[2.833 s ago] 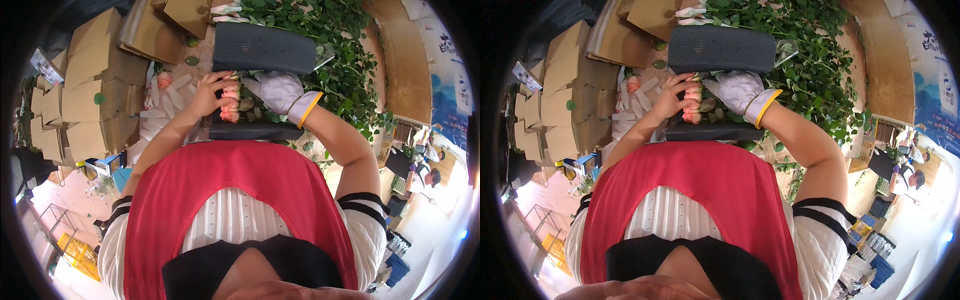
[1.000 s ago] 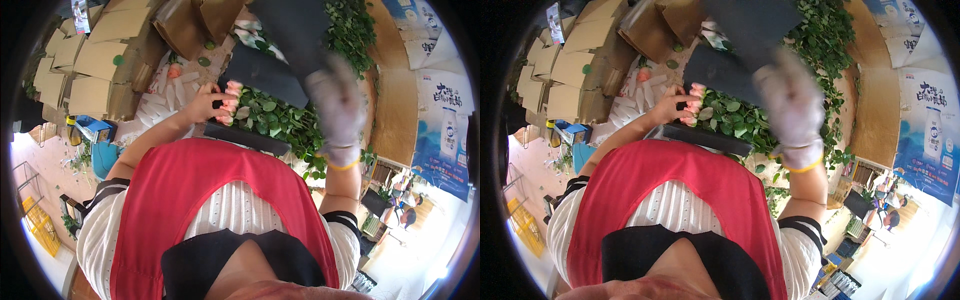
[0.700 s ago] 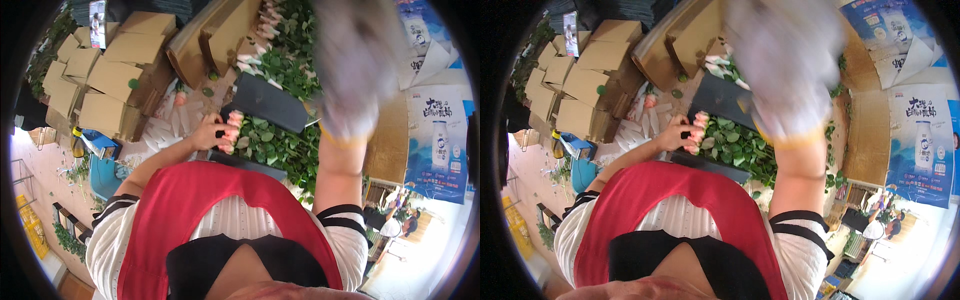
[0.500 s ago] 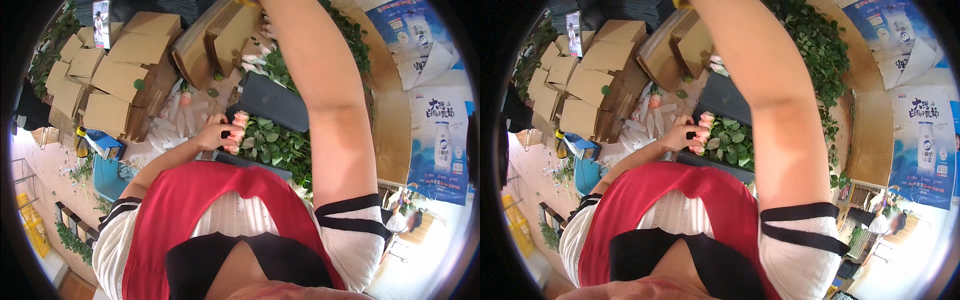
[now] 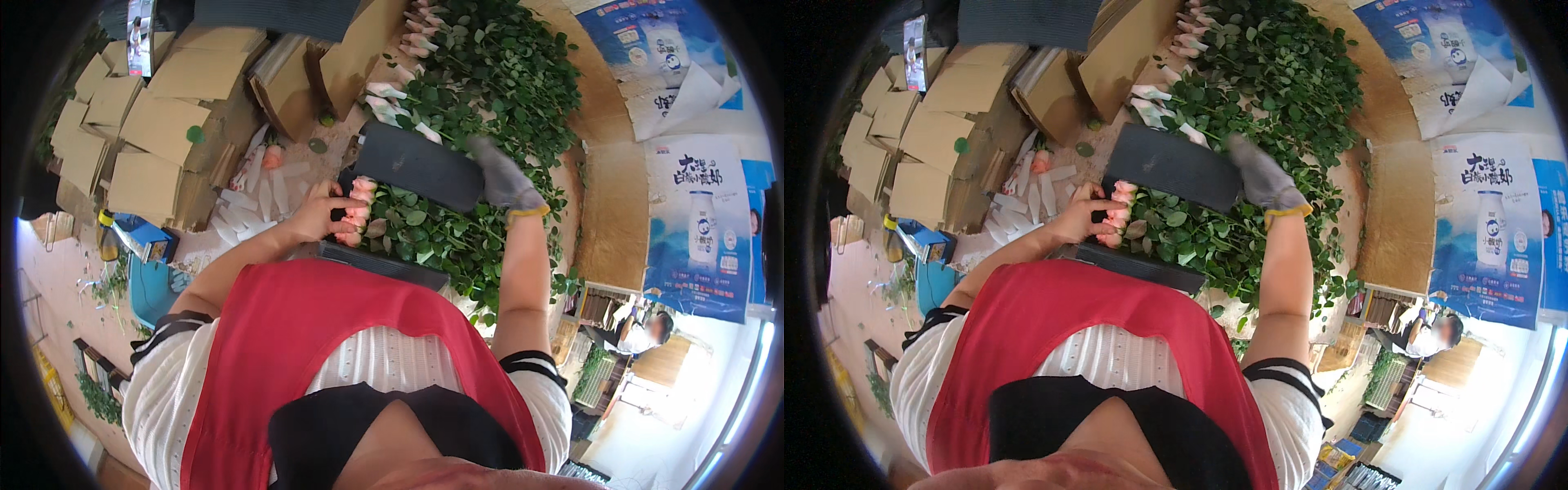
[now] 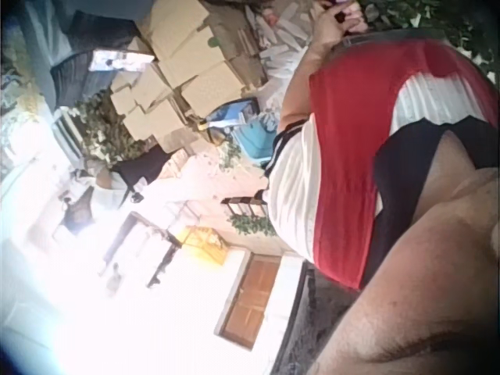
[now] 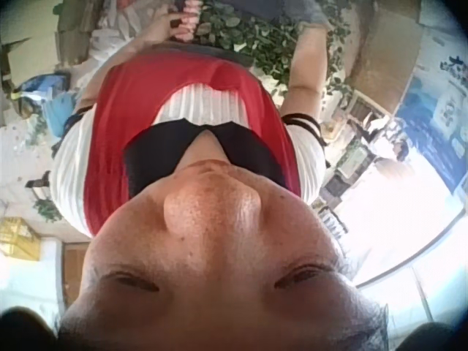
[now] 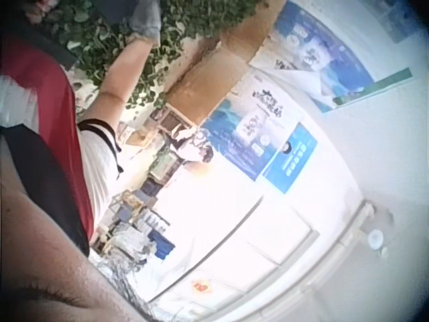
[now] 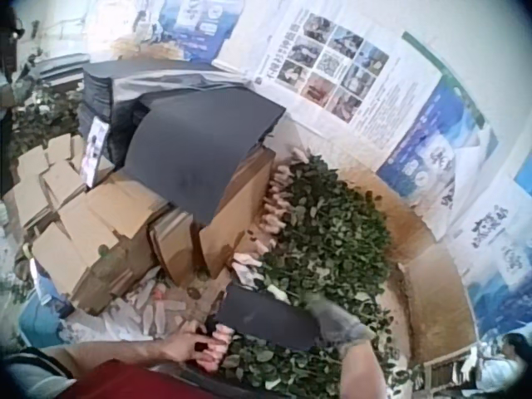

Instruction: The person arranges roses into a box by hand. The person places individual roses into a rectangular black container, adds paper dividers, uses a stapler to secure components, and then closes and inspects the final box of roses.

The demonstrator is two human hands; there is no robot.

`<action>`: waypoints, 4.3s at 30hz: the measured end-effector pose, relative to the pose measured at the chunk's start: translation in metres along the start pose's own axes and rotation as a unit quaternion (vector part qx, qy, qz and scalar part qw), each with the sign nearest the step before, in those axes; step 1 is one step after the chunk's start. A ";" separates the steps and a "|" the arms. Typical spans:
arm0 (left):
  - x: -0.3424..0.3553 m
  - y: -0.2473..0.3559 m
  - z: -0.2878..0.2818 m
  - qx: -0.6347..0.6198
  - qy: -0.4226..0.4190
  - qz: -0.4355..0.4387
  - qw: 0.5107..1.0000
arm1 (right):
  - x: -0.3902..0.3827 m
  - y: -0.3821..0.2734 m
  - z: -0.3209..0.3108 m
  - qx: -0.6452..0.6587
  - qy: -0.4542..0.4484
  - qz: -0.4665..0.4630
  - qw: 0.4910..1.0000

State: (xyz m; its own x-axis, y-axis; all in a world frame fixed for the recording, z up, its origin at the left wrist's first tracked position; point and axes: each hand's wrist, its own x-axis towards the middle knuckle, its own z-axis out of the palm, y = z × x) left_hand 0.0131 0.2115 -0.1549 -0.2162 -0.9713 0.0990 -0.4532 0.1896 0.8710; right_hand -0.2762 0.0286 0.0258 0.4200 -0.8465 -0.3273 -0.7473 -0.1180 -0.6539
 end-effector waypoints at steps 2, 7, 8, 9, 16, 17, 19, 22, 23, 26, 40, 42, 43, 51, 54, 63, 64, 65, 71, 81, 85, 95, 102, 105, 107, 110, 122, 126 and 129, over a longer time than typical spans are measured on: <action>0.001 0.001 -0.001 0.011 -0.002 -0.001 1.000 | 0.002 -0.018 -0.018 0.264 0.061 -0.156 0.950; 0.002 -0.003 0.001 0.018 0.004 0.026 1.000 | -0.037 0.015 -0.024 -0.208 0.055 -0.303 0.928; 0.002 -0.013 0.004 0.014 0.010 0.021 1.000 | -0.056 -0.041 -0.005 -0.215 -0.077 -0.248 0.942; 0.002 -0.023 0.008 0.008 0.014 0.055 0.998 | -0.069 -0.078 0.012 -0.232 -0.176 -0.212 0.933; -0.004 -0.024 0.008 0.009 0.010 0.106 0.994 | -0.051 -0.102 0.121 -0.260 -0.183 -0.216 0.923; -0.010 -0.019 -0.001 0.008 0.010 0.105 0.994 | -0.051 -0.091 0.132 -0.291 -0.196 -0.195 0.916; -0.030 0.005 -0.035 0.020 -0.045 -0.007 0.999 | -0.044 -0.079 0.144 -0.321 -0.201 -0.181 0.908; -0.046 0.038 -0.067 -0.002 -0.116 -0.047 0.992 | -0.039 -0.079 0.139 -0.332 -0.203 -0.181 0.903; -0.049 0.042 -0.070 -0.033 -0.194 -0.063 0.978 | -0.040 -0.078 0.139 -0.329 -0.204 -0.181 0.904; -0.049 0.021 -0.033 -0.118 -0.120 -0.096 0.981 | -0.049 -0.080 0.130 -0.319 -0.196 -0.197 0.906; -0.063 0.041 -0.022 -0.038 -0.043 -0.115 0.992 | -0.082 -0.148 0.120 -0.312 -0.186 -0.341 0.867; -0.061 0.037 -0.019 -0.001 -0.049 -0.130 0.990 | -0.036 -0.201 0.139 -0.246 0.012 -0.540 0.805; -0.066 0.021 -0.007 -0.008 -0.013 -0.106 0.994 | -0.019 -0.230 0.146 -0.310 0.120 -0.559 0.759; -0.061 0.008 0.000 -0.115 -0.032 -0.105 0.987 | 0.078 -0.263 0.151 -0.288 0.154 -0.549 0.770; -0.069 -0.005 0.009 -0.080 -0.009 -0.082 0.993 | -0.001 -0.241 0.097 -0.091 0.152 -0.520 0.836; -0.068 0.014 -0.013 -0.036 -0.026 -0.082 0.996 | -0.076 -0.085 0.069 -0.035 -0.196 0.013 0.980; -0.065 0.014 -0.014 -0.028 -0.044 -0.085 0.995 | -0.069 -0.078 0.081 0.100 -0.182 0.065 0.976; -0.062 0.013 -0.017 -0.023 -0.057 -0.091 0.994 | -0.062 -0.068 0.089 0.232 -0.165 0.115 0.952; -0.065 0.006 -0.018 -0.093 -0.064 -0.066 0.991 | -0.048 -0.028 0.121 0.416 -0.245 0.127 0.867; -0.064 0.013 -0.026 -0.094 -0.125 -0.062 0.986 | -0.048 -0.084 0.059 -0.164 -0.203 0.003 0.965; -0.051 0.020 -0.045 -0.064 -0.164 -0.046 0.983 | -0.047 -0.062 0.098 0.180 -0.183 0.192 0.947; -0.026 0.047 -0.071 0.221 -0.256 0.050 0.940 | -0.052 -0.071 0.125 0.242 -0.150 0.277 0.918; 0.017 0.064 -0.074 0.211 -0.295 0.164 0.917 | -0.039 -0.040 0.130 -0.084 -0.157 0.056 0.982; 0.043 0.053 -0.059 0.127 -0.274 0.224 0.927 | -0.036 -0.084 0.099 -0.316 -0.282 0.068 0.903; 0.050 0.054 -0.055 0.003 -0.310 0.083 0.947 | -0.035 -0.091 0.091 -0.345 -0.353 -0.092 0.865; 0.048 0.069 -0.042 0.060 -0.281 0.074 0.955 | -0.029 -0.052 0.135 -0.217 -0.327 -0.146 0.908; 0.023 0.040 -0.033 0.063 -0.270 0.137 0.951 | 0.091 0.029 -0.045 -0.419 0.184 -0.012 0.889; 0.026 0.049 -0.036 0.038 -0.276 0.106 0.955 | 0.146 0.115 -0.030 -0.460 0.001 0.069 0.885; 0.025 0.047 -0.037 0.057 -0.268 0.117 0.955 | 0.099 0.045 -0.056 -0.424 0.154 0.040 0.892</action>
State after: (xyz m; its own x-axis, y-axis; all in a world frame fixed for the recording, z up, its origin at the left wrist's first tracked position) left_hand 0.0182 0.1912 -0.0938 -0.7209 -0.6930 -0.0026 -0.4226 0.4367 0.7942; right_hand -0.2974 -0.0895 0.0021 0.2837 -0.9570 -0.0612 -0.9441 -0.2899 0.1567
